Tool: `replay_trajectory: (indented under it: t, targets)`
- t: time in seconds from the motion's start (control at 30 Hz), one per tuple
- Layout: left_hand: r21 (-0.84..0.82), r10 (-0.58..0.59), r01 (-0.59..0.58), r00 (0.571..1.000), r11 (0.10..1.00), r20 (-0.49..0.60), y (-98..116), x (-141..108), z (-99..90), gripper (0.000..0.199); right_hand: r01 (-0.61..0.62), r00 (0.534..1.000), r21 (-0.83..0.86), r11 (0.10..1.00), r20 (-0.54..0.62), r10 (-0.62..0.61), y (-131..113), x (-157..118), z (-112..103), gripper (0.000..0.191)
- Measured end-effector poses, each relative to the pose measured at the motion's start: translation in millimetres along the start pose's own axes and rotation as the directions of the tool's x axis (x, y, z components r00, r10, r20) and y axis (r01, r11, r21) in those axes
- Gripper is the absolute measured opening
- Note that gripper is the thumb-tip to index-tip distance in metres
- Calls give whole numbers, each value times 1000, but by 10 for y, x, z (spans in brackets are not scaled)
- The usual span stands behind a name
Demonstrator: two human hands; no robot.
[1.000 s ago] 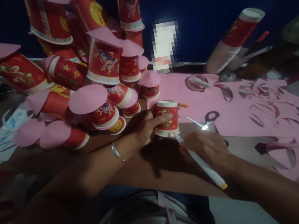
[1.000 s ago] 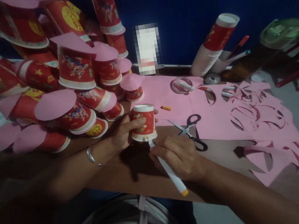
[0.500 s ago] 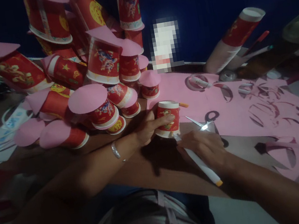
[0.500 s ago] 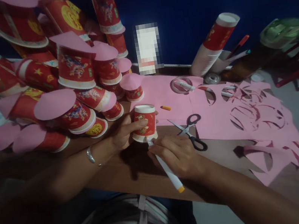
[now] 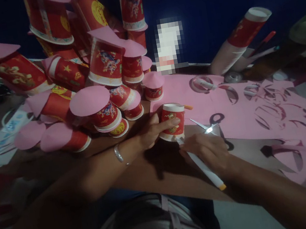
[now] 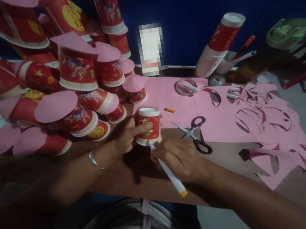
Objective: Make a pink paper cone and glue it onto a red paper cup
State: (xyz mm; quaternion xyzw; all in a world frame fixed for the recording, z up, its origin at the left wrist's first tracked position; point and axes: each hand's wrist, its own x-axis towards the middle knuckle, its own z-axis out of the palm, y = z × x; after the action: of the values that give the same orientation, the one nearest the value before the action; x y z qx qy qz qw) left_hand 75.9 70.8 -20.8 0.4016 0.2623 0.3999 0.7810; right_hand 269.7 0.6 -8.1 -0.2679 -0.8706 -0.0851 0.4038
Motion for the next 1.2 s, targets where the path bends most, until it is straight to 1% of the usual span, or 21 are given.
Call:
replay_trajectory:
  t: [0.13, 0.23, 0.43, 0.7, 0.83, 0.97, 1.2]
  targets:
    - [13, 1, -1, 999, 1000, 41, 31, -6, 29, 45, -9, 1000, -17, 1000, -9, 9, -13, 7, -12, 17]
    - [21, -8, 7, 998, 1000, 62, 60, -9, 52, 46, -16, 1000, -7, 1000, 12, 16, -8, 12, -19, 17]
    - [39, -31, 29, 998, 999, 49, 62, -6, 48, 50, -7, 1000, 6, 1000, -2, 7, 26, 9, 1, 18]
    - [49, -14, 11, 998, 999, 62, 58, -9, 41, 50, -19, 1000, -29, 999, -23, 19, 39, -14, 6, 22]
    - [41, -7, 4, 997, 999, 76, 57, -11, 39, 46, -19, 999, -40, 999, -45, 17, 48, -56, 23, 23]
    - [28, -22, 20, 998, 999, 65, 42, -11, 24, 44, -23, 999, -73, 997, -46, 19, 40, -62, 20, 23]
    - [-30, -9, 10, 999, 999, 50, 4, -8, -7, 40, -32, 999, -36, 999, -23, 31, 16, -22, -16, 20]
